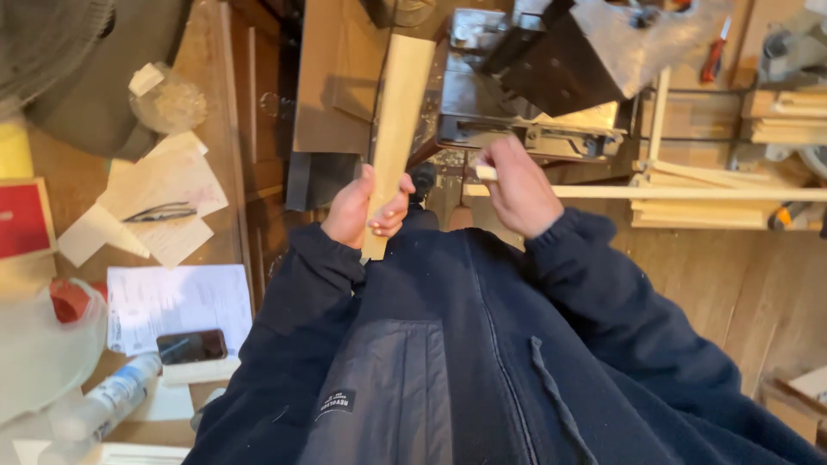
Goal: Trimming the ends of thin wood strips using a manual miter trimmer.
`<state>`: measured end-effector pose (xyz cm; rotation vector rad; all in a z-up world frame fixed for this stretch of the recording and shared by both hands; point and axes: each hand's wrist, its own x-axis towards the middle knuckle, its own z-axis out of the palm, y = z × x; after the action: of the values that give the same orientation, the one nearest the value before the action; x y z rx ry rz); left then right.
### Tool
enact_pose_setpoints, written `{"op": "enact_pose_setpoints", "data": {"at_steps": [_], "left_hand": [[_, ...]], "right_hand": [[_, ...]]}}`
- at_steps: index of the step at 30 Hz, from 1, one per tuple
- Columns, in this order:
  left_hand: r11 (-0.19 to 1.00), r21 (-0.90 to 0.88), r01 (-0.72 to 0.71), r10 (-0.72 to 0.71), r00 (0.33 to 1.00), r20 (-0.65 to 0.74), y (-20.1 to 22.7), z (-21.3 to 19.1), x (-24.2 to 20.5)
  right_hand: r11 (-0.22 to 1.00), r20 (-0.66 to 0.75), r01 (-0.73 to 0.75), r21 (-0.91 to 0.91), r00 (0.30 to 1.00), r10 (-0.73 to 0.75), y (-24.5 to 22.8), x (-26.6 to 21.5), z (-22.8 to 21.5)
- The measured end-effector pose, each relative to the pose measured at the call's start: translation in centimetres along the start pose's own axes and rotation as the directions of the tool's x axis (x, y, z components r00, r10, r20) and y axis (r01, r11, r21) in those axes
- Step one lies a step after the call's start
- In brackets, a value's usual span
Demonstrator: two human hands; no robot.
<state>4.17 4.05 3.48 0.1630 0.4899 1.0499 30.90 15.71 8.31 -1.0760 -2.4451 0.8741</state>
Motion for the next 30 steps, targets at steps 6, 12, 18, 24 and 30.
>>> {"op": "enact_pose_setpoints", "data": {"at_steps": [6,12,18,24,30], "left_hand": [[0.176,0.975,-0.135,0.165,0.981,0.105,0.2,6.3,2.4],[-0.725,0.667,-0.172,0.087,0.938,0.336,-1.3,11.5,3.4],[-0.812,0.507,-0.291,-0.051,0.899,0.435,-4.0,14.1,3.7],[-0.823,0.444,-0.353,-0.076,0.844,0.531,-5.2,16.1,3.1],[-0.815,0.408,-0.412,-0.104,0.796,0.596,-6.4,16.9,2.4]], "right_hand": [[0.793,0.037,-0.326,0.514,0.932,0.36,3.1,-9.7,-0.2],[0.745,-0.19,-0.47,0.474,0.772,0.607,-2.2,-14.6,-6.1],[0.934,-0.414,-0.344,0.092,0.84,0.35,-5.6,-14.4,-7.8],[0.965,-0.331,-0.067,-0.254,0.944,-0.022,-7.1,-13.8,-8.6],[0.9,-0.266,0.077,-0.429,0.941,-0.207,-7.5,-14.3,-8.1]]}}
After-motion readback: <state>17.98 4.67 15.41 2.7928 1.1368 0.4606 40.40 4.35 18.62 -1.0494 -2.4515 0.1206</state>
